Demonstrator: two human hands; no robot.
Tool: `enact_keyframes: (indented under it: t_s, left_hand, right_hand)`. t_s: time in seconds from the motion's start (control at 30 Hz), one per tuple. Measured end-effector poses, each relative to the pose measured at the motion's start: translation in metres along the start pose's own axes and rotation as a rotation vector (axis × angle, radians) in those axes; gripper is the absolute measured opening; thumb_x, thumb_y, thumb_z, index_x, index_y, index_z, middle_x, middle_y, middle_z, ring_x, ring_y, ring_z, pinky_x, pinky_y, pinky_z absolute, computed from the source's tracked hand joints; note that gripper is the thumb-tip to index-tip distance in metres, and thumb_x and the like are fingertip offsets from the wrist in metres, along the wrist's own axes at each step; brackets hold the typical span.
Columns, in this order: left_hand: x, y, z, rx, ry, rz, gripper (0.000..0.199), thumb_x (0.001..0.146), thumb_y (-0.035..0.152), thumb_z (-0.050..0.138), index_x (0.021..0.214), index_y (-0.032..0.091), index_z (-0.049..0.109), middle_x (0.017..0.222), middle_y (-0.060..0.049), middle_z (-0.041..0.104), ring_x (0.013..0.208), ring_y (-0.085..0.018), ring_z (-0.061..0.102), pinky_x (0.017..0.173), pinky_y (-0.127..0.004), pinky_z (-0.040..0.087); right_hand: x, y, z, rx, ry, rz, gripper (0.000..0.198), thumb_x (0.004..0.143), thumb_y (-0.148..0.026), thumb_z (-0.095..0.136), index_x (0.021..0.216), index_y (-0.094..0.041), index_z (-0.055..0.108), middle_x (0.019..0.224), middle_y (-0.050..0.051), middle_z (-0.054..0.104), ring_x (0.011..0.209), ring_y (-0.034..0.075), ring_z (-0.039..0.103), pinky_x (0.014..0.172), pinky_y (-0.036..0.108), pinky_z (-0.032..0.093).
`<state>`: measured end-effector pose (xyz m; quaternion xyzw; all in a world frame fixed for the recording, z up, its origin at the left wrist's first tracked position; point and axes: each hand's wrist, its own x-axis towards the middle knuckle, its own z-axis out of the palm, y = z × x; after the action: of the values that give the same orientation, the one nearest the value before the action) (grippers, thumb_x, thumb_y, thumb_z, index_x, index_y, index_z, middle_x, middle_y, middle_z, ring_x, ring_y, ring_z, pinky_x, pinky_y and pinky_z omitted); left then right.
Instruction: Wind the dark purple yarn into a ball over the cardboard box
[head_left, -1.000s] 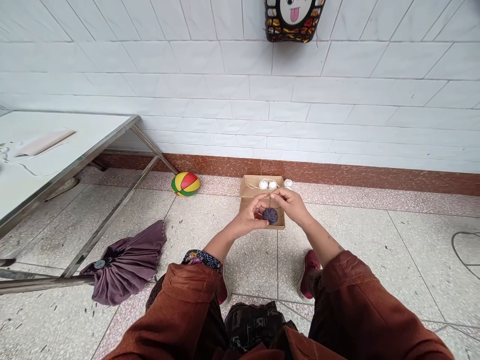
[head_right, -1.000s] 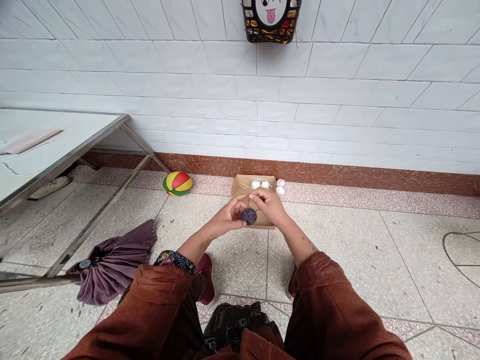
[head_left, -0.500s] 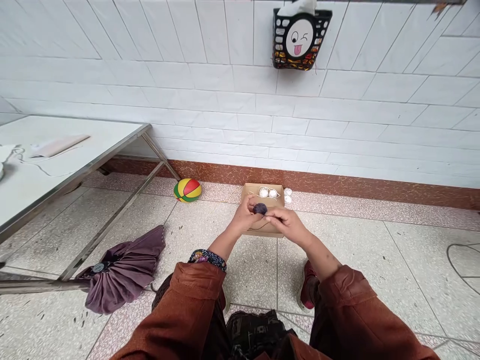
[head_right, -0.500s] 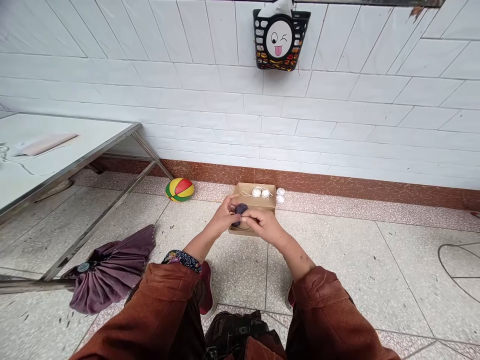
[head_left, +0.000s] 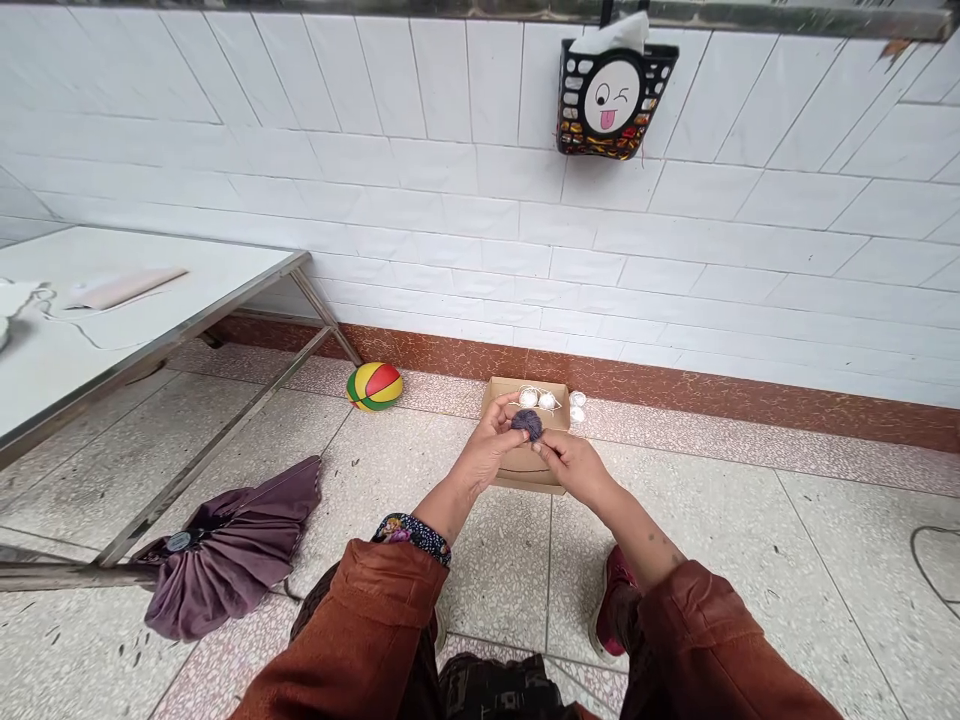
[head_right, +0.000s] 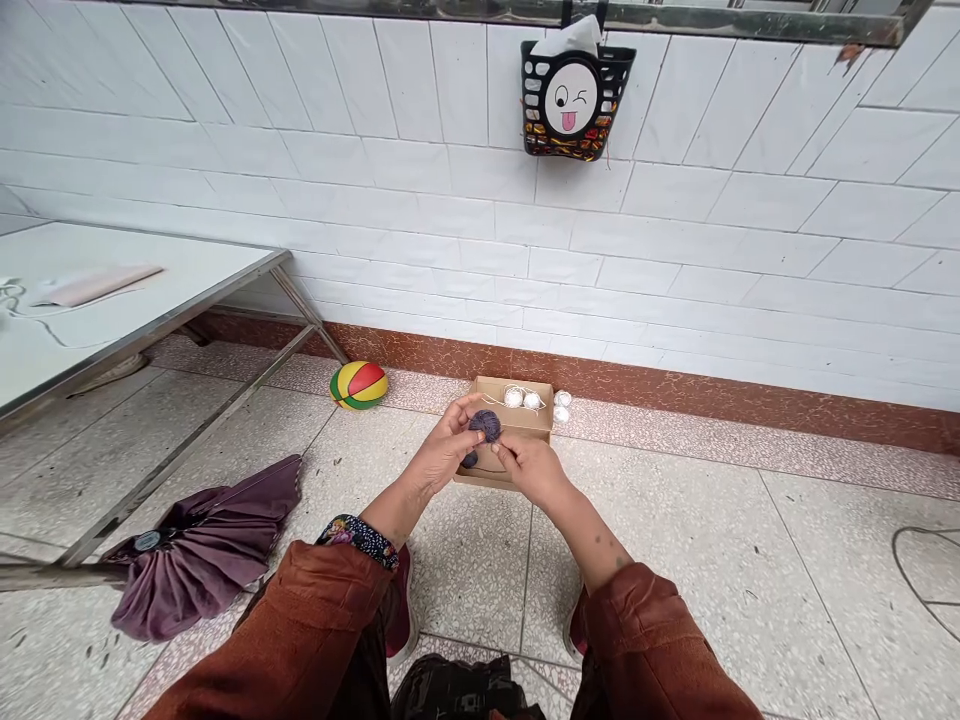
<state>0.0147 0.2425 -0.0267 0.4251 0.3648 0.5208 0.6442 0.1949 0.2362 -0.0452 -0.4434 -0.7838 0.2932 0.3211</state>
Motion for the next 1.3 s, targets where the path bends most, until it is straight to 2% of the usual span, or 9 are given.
enact_keyframes:
  t_s: [0.1,0.2,0.33,0.47,0.67,0.8,0.9,1.13,1.3]
  left_hand:
    - [0.007,-0.006,-0.002,0.107,0.079,0.002,0.068,0.067,0.019,0.075,0.13,0.025,0.051,0.098,0.0,0.059,0.088,-0.014,0.058,0.082,-0.029,0.046]
    - [0.011,-0.011,-0.003,0.288,0.085,-0.012,0.077,0.061,0.017,0.078,0.132,0.025,0.05,0.097,0.001,0.056,0.083,-0.014,0.057,0.077,-0.028,0.045]
    - [0.007,-0.012,0.001,0.372,-0.111,-0.051,0.081,0.06,0.015,0.079,0.136,0.025,0.05,0.1,-0.001,0.055,0.086,-0.015,0.057,0.075,-0.029,0.044]
    - [0.0,-0.007,0.004,0.165,-0.295,-0.056,0.079,0.066,0.016,0.078,0.139,0.03,0.051,0.104,-0.003,0.059,0.094,-0.016,0.059,0.084,-0.03,0.045]
    - [0.001,-0.003,0.001,-0.073,-0.093,-0.058,0.063,0.068,0.021,0.08,0.127,0.026,0.06,0.106,-0.003,0.062,0.095,-0.016,0.059,0.086,-0.03,0.047]
    - [0.003,-0.011,-0.004,0.081,0.053,-0.05,0.043,0.066,0.024,0.078,0.107,0.02,0.066,0.101,-0.004,0.065,0.092,-0.016,0.059,0.084,-0.03,0.046]
    - [0.003,-0.016,-0.008,0.253,0.076,-0.031,0.05,0.062,0.021,0.079,0.109,0.019,0.063,0.095,-0.002,0.064,0.084,-0.015,0.058,0.08,-0.029,0.045]
    - [-0.003,-0.013,-0.01,0.446,-0.121,-0.049,0.08,0.056,0.012,0.08,0.131,0.022,0.054,0.098,-0.001,0.057,0.081,-0.014,0.057,0.072,-0.027,0.044]
    - [-0.013,-0.001,-0.006,0.229,-0.343,-0.032,0.087,0.065,0.015,0.079,0.143,0.03,0.046,0.105,-0.003,0.059,0.092,-0.016,0.059,0.079,-0.03,0.043]
  right_hand:
    - [-0.001,-0.011,-0.008,0.058,-0.081,-0.12,0.023,0.098,-0.033,0.051,0.083,-0.022,0.064,0.077,0.002,0.065,0.073,0.018,0.061,0.07,0.029,0.044]
    - [0.004,-0.016,-0.021,0.17,-0.025,-0.151,0.019,0.097,-0.035,0.055,0.087,-0.023,0.067,0.081,0.003,0.068,0.076,0.019,0.062,0.073,0.03,0.046]
    - [0.014,-0.005,-0.033,0.234,0.206,-0.047,0.023,0.096,-0.041,0.057,0.085,-0.022,0.067,0.081,0.003,0.067,0.077,0.02,0.06,0.074,0.031,0.047]
    - [0.018,0.017,-0.026,0.212,0.286,0.086,0.027,0.093,-0.044,0.057,0.079,-0.022,0.064,0.07,-0.001,0.058,0.066,0.017,0.053,0.066,0.028,0.044]
    - [0.003,0.022,-0.002,0.049,0.1,0.104,0.021,0.094,-0.034,0.052,0.081,-0.022,0.063,0.068,-0.001,0.06,0.065,0.017,0.054,0.062,0.027,0.041]
    - [-0.01,-0.002,-0.002,0.007,-0.025,-0.055,0.021,0.097,-0.032,0.05,0.086,-0.022,0.065,0.08,0.002,0.067,0.074,0.018,0.059,0.071,0.029,0.045]
    - [-0.013,-0.018,-0.01,0.1,-0.066,-0.112,0.021,0.096,-0.036,0.055,0.086,-0.022,0.067,0.077,0.002,0.067,0.07,0.017,0.059,0.07,0.029,0.046]
    - [0.008,-0.015,-0.028,0.409,0.09,0.026,0.03,0.091,-0.05,0.061,0.085,-0.021,0.067,0.079,0.002,0.065,0.073,0.017,0.058,0.071,0.03,0.048]
    - [0.024,0.007,-0.016,0.378,0.238,0.154,0.033,0.088,-0.053,0.061,0.08,-0.021,0.064,0.072,-0.001,0.058,0.067,0.016,0.052,0.066,0.027,0.045]
